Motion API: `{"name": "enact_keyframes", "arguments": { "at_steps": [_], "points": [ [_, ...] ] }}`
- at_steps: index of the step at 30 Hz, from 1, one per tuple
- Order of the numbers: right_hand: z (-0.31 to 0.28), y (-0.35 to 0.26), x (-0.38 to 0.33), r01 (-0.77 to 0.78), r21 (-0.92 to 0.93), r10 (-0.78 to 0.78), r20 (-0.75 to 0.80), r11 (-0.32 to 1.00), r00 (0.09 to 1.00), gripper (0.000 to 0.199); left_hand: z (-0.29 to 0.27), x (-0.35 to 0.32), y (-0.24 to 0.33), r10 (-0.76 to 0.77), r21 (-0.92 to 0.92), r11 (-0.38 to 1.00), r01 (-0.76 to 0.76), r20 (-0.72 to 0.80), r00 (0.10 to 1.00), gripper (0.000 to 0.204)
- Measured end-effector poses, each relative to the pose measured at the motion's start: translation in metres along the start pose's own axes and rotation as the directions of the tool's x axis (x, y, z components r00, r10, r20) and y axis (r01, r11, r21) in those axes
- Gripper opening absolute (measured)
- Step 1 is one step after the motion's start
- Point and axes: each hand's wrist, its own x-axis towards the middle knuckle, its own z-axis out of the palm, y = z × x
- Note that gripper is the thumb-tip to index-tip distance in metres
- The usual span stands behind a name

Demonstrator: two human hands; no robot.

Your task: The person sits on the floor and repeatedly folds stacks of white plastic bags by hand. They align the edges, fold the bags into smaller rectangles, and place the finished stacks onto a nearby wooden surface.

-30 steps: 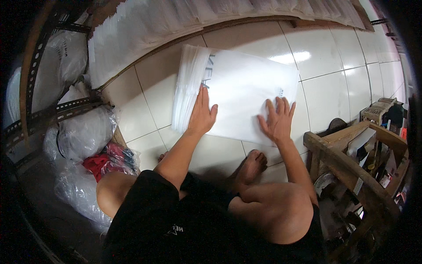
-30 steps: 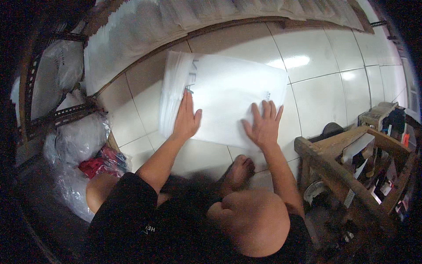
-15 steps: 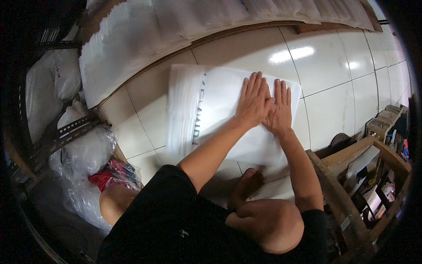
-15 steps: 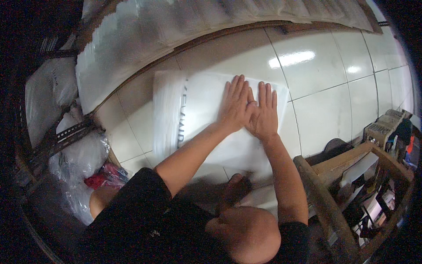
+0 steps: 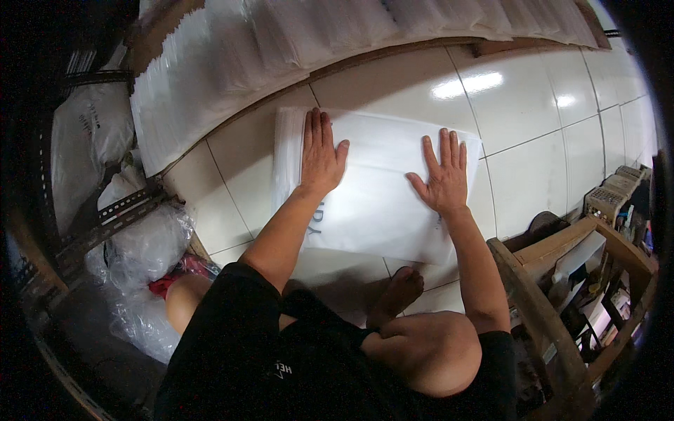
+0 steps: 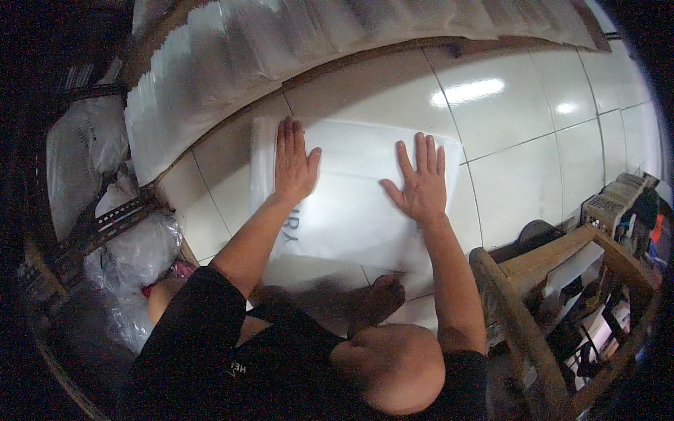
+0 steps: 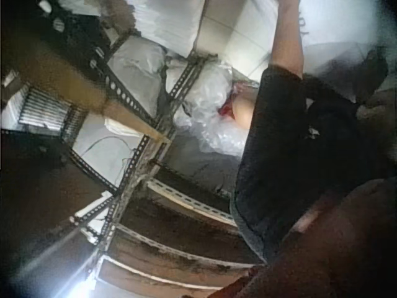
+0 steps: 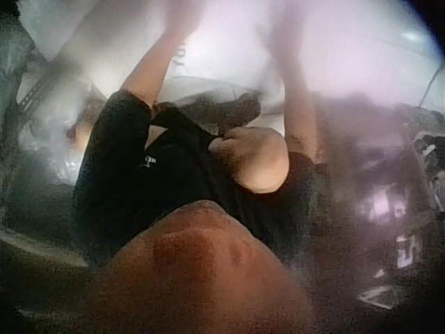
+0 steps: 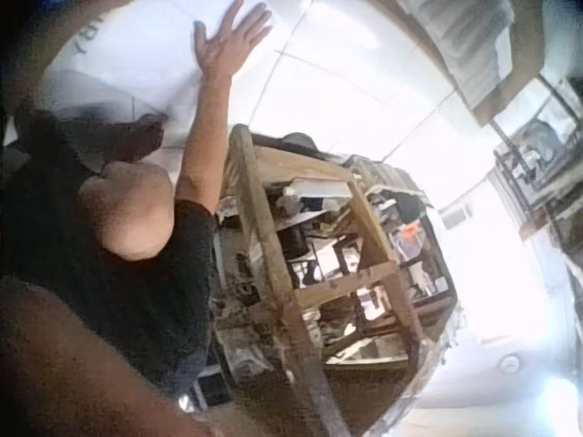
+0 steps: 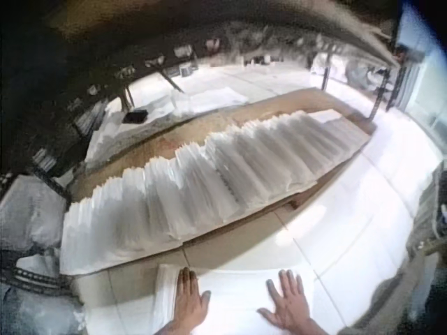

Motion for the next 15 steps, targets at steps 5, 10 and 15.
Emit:
{"name": "enact_keyframes", "arguments": {
  "at_steps": [5,10,15],
  "points": [
    [-0.007,0.006,-0.008,-0.015,0.172,0.039,-0.138,0.985,0.99,0.072,-0.036,0.007,0.008,0.141,0.413,0.884,-0.217,0.207,0.968,0.075],
    [-0.031,-0.011,-0.075,-0.604,0.508,0.717,-0.039,0.614,0.696,0.075,-0.096,0.003,0.008,-0.14,0.487,0.872,0.048,0.154,0.978,0.087],
    [-0.023,-0.005,-0.099,-0.786,0.377,0.764,0.249,0.49,0.596,0.07,-0.064,-0.005,-0.058,-0.501,-0.152,0.836,0.527,0.177,0.847,0.098]
  ]
}}
